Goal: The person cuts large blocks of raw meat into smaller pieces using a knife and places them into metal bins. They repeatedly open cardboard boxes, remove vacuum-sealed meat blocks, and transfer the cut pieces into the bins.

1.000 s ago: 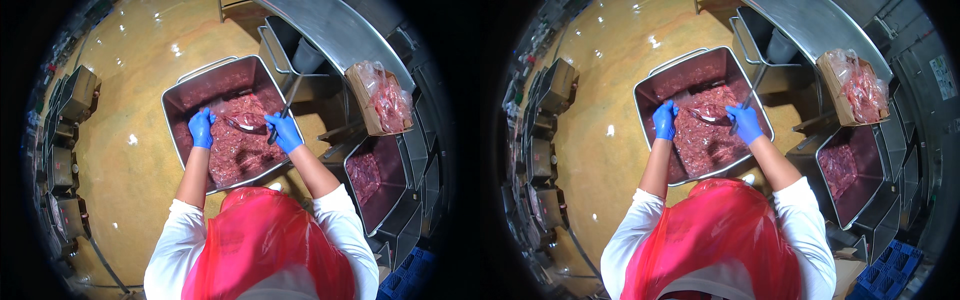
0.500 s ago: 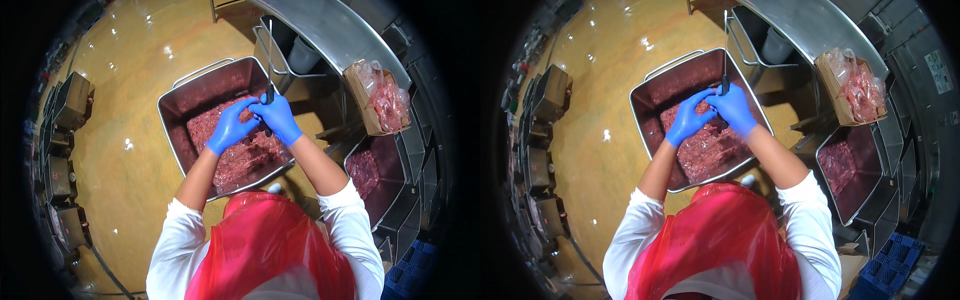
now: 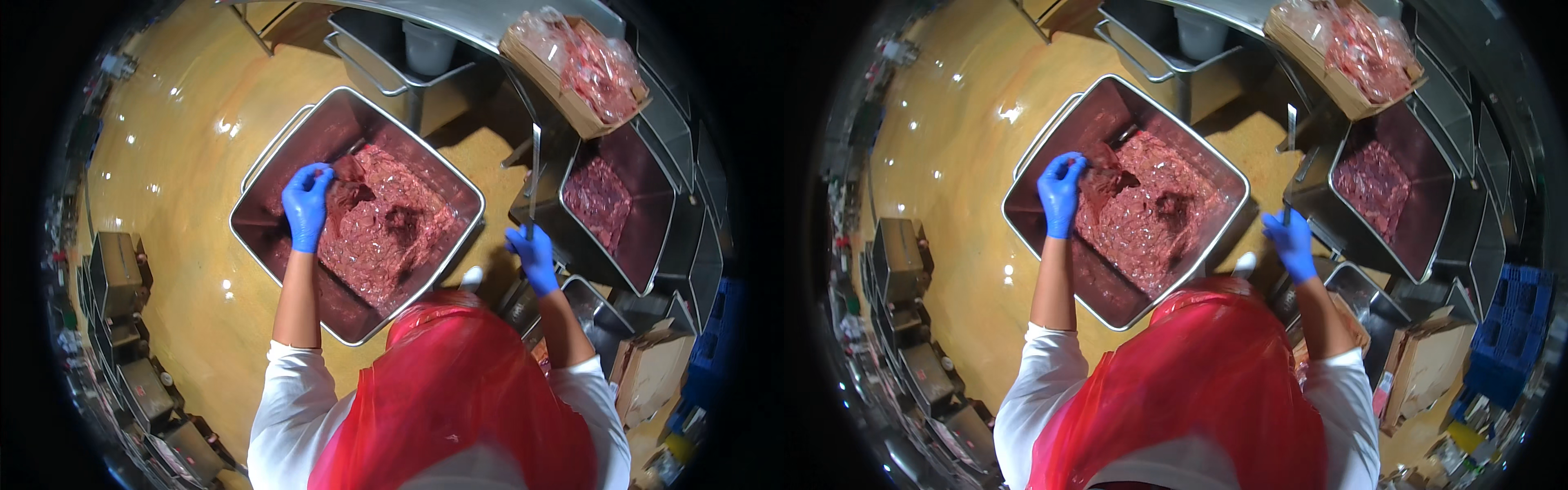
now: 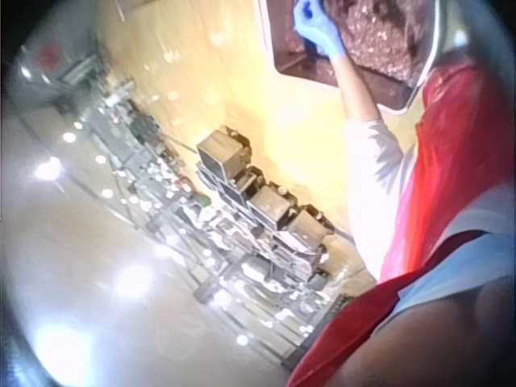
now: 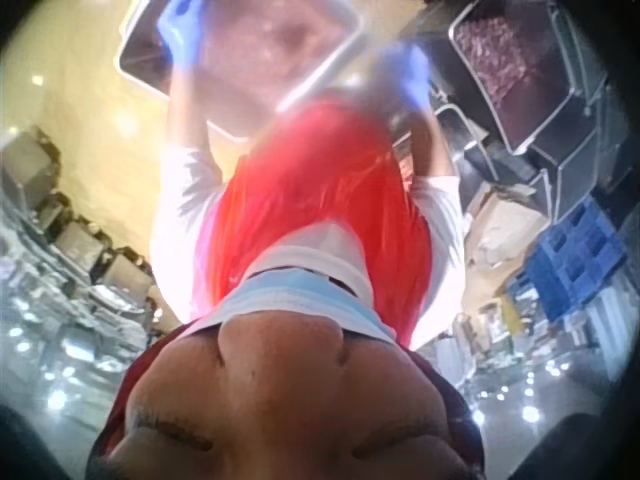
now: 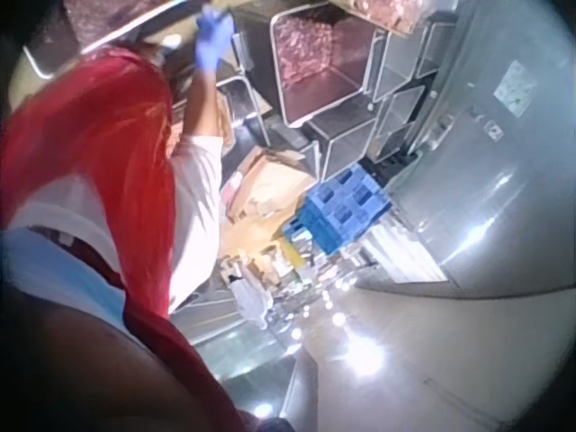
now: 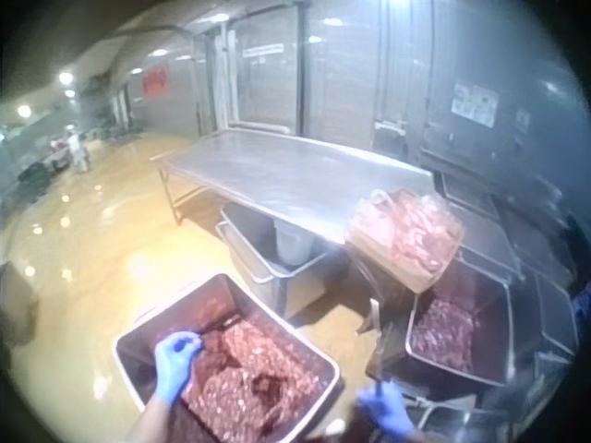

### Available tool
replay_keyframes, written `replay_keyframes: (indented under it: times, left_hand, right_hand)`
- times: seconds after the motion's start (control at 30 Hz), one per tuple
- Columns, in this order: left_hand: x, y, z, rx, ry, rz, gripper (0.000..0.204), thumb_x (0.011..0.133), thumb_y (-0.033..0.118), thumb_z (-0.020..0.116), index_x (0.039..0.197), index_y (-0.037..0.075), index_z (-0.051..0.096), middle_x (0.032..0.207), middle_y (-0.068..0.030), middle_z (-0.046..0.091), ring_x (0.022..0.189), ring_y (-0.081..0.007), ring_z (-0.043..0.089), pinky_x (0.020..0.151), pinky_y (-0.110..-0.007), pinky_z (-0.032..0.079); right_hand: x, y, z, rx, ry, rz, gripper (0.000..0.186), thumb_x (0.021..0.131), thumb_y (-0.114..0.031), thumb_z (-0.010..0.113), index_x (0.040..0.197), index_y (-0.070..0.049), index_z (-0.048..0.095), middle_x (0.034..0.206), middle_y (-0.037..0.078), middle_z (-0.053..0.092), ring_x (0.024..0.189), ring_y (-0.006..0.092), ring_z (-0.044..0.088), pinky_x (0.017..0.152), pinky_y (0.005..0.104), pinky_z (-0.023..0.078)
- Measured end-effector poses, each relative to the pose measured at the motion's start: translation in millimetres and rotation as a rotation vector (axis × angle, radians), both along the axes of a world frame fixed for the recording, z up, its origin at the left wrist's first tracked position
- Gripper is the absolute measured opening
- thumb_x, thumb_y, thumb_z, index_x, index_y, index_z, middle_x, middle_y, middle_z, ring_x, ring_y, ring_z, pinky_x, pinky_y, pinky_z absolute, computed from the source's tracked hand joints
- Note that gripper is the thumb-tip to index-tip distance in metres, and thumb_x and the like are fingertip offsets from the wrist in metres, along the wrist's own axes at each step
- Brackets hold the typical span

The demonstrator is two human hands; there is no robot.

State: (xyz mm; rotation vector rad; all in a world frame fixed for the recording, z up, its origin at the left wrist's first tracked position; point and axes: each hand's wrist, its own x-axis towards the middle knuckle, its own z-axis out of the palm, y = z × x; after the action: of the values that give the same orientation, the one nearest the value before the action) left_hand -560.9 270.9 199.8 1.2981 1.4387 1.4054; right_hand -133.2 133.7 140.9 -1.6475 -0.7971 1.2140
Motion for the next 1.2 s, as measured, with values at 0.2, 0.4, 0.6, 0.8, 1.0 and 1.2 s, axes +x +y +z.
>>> replay_keyframes:
  times: [0.2, 0.4, 0.6, 0.8, 1.0, 1.2]
  left_hand:
    - [-7.3, 25.2, -25.6, -0.137, 0.189, 0.026, 0.01, 0.094, 0.004, 0.065, 0.1, -0.003, 0.067, 0.089, -0.0048, 0.07, 0.083, -0.011, 0.065, 0.077, -0.025, 0.052]
    - [0.6, 20.9, -28.3, -0.032, 0.276, 0.095, 0.006, 0.095, 0.006, 0.062, 0.093, 0.0, 0.064, 0.083, -0.0023, 0.066, 0.077, -0.009, 0.061, 0.072, -0.025, 0.051]
    - [-1.5, 19.2, -23.3, -0.077, 0.345, 0.17, 0.009, 0.095, 0.009, 0.062, 0.094, 0.0, 0.065, 0.086, -0.0056, 0.07, 0.078, -0.0114, 0.064, 0.071, -0.026, 0.052]
    - [53.8, 9.3, 22.0, -0.25, 0.759, 0.123, 0.01, 0.094, 0.011, 0.062, 0.097, 0.003, 0.067, 0.082, -0.0137, 0.073, 0.078, -0.0178, 0.071, 0.067, -0.032, 0.054]
    - [35.0, 43.8, 20.9, -0.063, 1.203, -0.035, 0.01, 0.086, 0.012, 0.06, 0.082, 0.006, 0.066, 0.08, -0.022, 0.069, 0.075, -0.0394, 0.069, 0.066, -0.045, 0.053]
    - [-23.0, 95.4, 39.2, -0.566, 1.044, -0.107, 0.011, 0.082, 0.009, 0.066, 0.082, -0.001, 0.069, 0.072, -0.0172, 0.07, 0.068, -0.0257, 0.072, 0.058, -0.037, 0.057]
  right_hand:
    - [91.6, -172.8, -61.7, -0.27, -0.247, -0.309, 0.02, 0.087, -0.018, 0.074, 0.084, -0.005, 0.059, 0.07, 0.003, 0.061, 0.059, 0.0113, 0.059, 0.055, 0.0282, 0.05]
    - [107.9, -287.0, -87.9, -0.24, 0.049, -0.637, 0.02, 0.087, -0.017, 0.074, 0.088, -0.002, 0.062, 0.074, 0.005, 0.064, 0.061, 0.0122, 0.062, 0.054, 0.026, 0.05]
    - [124.2, -316.7, -105.4, -0.298, 0.149, -0.716, 0.019, 0.088, -0.018, 0.074, 0.083, -0.003, 0.062, 0.073, 0.004, 0.063, 0.061, 0.0104, 0.059, 0.056, 0.0243, 0.047]
    - [161.7, -319.5, -123.8, -0.192, 0.216, -0.737, 0.016, 0.089, -0.016, 0.071, 0.083, -0.004, 0.062, 0.071, 0.002, 0.061, 0.059, 0.009, 0.054, 0.055, 0.0243, 0.042]
    - [198.3, -315.4, -124.7, -0.119, 0.271, -0.715, 0.016, 0.09, -0.015, 0.071, 0.082, -0.005, 0.06, 0.072, 0.002, 0.06, 0.059, 0.0094, 0.053, 0.055, 0.024, 0.042]
    - [197.6, -276.4, -109.6, -0.174, 0.091, -0.622, 0.018, 0.088, -0.012, 0.073, 0.079, -0.007, 0.059, 0.071, 0.001, 0.06, 0.058, 0.009, 0.054, 0.054, 0.024, 0.044]
